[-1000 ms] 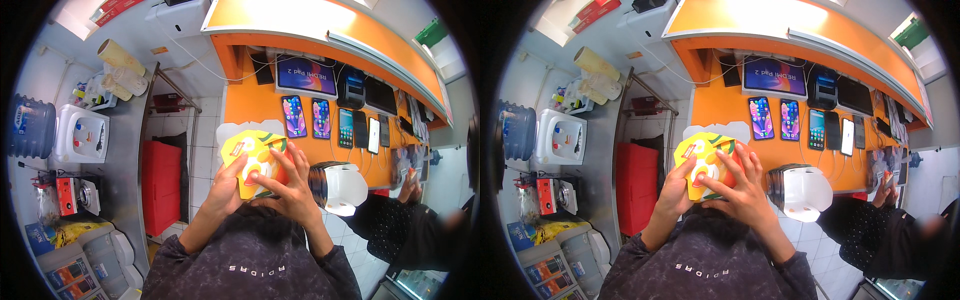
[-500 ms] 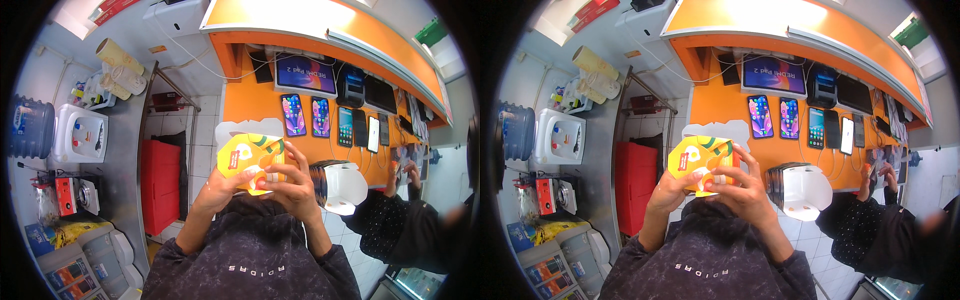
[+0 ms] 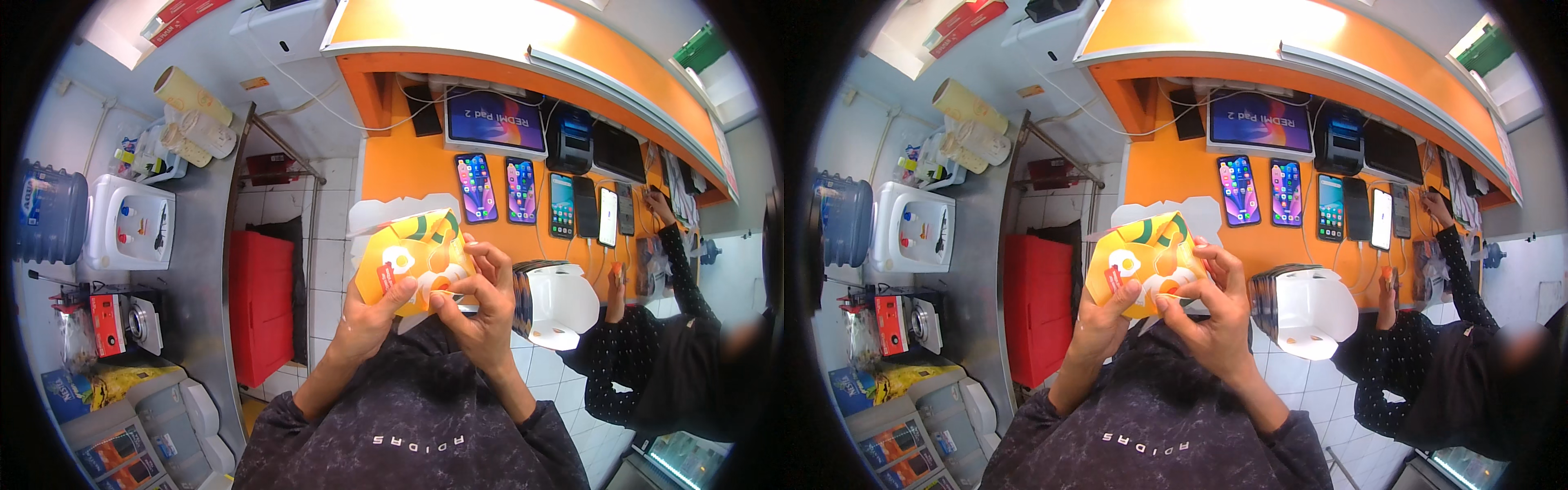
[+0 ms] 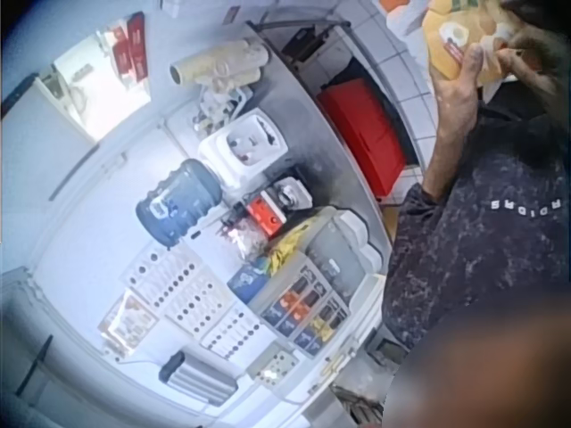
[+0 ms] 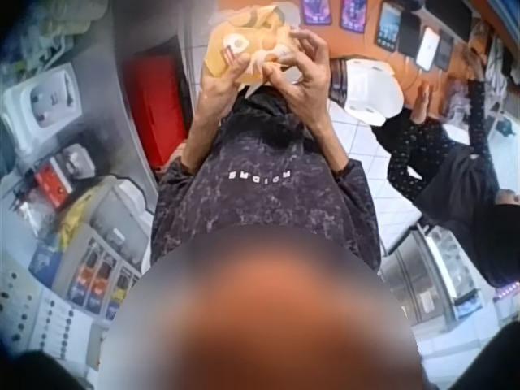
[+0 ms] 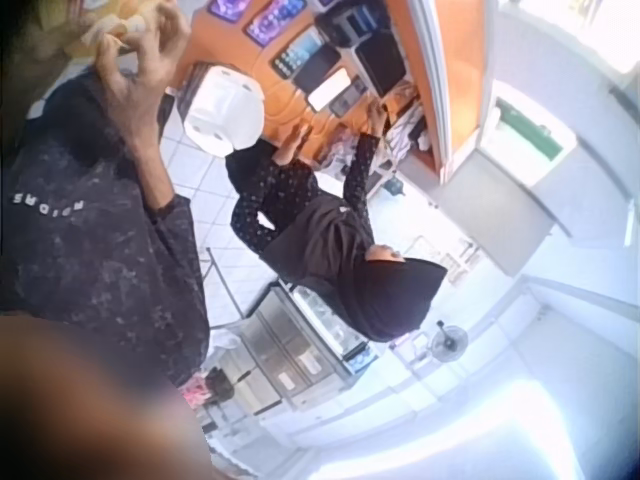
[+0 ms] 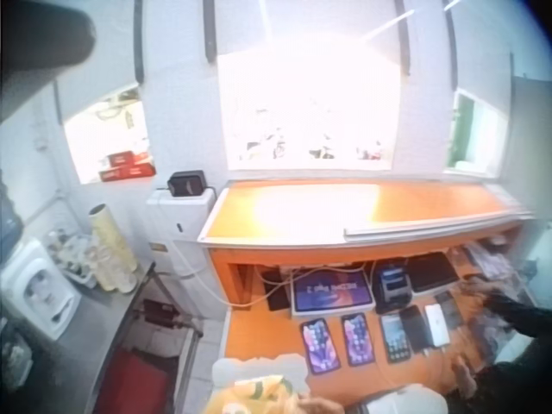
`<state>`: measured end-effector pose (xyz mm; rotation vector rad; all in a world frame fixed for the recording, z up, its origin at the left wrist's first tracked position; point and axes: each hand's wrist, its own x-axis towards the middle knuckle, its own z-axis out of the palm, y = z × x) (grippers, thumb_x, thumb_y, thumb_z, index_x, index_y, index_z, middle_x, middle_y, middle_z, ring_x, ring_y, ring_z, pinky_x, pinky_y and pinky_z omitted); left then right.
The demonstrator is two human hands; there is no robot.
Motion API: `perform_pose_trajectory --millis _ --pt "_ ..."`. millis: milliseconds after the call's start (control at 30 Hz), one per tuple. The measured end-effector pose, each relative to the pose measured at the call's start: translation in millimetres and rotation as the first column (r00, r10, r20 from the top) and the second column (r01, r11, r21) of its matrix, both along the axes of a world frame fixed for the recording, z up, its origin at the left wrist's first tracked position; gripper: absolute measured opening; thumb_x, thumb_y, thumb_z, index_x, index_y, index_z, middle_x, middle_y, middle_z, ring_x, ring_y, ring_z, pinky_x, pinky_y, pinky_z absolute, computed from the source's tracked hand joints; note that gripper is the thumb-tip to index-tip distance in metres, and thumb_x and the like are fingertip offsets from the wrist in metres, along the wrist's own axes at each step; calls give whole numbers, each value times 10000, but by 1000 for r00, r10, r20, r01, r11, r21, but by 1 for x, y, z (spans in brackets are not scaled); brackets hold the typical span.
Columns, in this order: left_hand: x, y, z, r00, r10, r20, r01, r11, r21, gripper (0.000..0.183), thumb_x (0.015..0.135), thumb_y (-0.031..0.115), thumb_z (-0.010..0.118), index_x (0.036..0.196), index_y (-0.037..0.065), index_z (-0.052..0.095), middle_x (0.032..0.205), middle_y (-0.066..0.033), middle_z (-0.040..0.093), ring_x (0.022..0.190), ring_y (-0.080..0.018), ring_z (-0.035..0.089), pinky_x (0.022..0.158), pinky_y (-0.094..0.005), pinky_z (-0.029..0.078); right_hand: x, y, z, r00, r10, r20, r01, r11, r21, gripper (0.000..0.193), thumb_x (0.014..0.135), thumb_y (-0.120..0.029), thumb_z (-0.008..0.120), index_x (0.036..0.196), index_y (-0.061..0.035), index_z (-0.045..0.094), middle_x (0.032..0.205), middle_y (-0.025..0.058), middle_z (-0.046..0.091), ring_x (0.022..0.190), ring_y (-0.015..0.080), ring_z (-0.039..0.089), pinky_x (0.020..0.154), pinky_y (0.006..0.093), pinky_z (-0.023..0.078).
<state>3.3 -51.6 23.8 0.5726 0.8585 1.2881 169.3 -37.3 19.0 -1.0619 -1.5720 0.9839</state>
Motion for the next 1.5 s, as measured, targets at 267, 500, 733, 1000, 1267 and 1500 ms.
perform_pose_trajectory --millis 267,500,733,1000,1267,1500 --pt "7 -5 2 997 26 74 -31 997 65 437 964 79 597 1359 -7 431 1278 -111 562 1162 -192 562 993 -354 471 0 4 7 992 12 -123 -21 997 -74 189 772 10 753 754 -35 570 1318 129 400 1402 342 347 1122 452 386" --pt "0 -8 1 996 -82 36 76 986 150 455 981 101 569 1390 0 396 1307 -111 541 1199 -200 535 1017 -362 440 9 5 19 992 82 -93 -93 989 -119 202 781 -17 791 794 -33 590 1303 131 413 1360 305 397 1100 413 407" --pt "1 -10 -5 983 -178 42 173 979 104 476 999 128 545 1422 18 356 1350 -100 500 1233 -193 499 1039 -351 411 9 11 2 962 91 -259 -141 973 -182 502 810 -67 787 1157 -66 424 1258 118 420 1214 198 482 1035 322 450" --pt "4 3 -8 996 -69 53 69 998 11 480 988 97 553 1417 8 358 1368 -111 489 1259 -210 495 1051 -361 415 2 8 -17 998 6 62 -6 1000 2 861 690 -326 884 1331 -79 364 1397 209 337 1328 361 381 1071 454 389" --pt "-9 -16 21 800 -123 -587 329 909 257 517 920 188 658 1342 -48 475 1337 -181 526 1270 -272 504 1041 -366 423 10 -7 6 984 -37 175 46 998 -50 891 680 -258 876 1424 -139 400 1447 254 271 1347 432 347 1074 478 375" --pt "-4 -1 19 588 512 -627 102 722 685 850 841 536 695 1409 -5 368 1454 -266 336 1323 -386 397 1062 -499 387 54 -10 25 762 -222 -608 18 946 -323 1030 774 -330 758 1521 -110 84 1473 149 286 1368 260 347 1109 403 329"
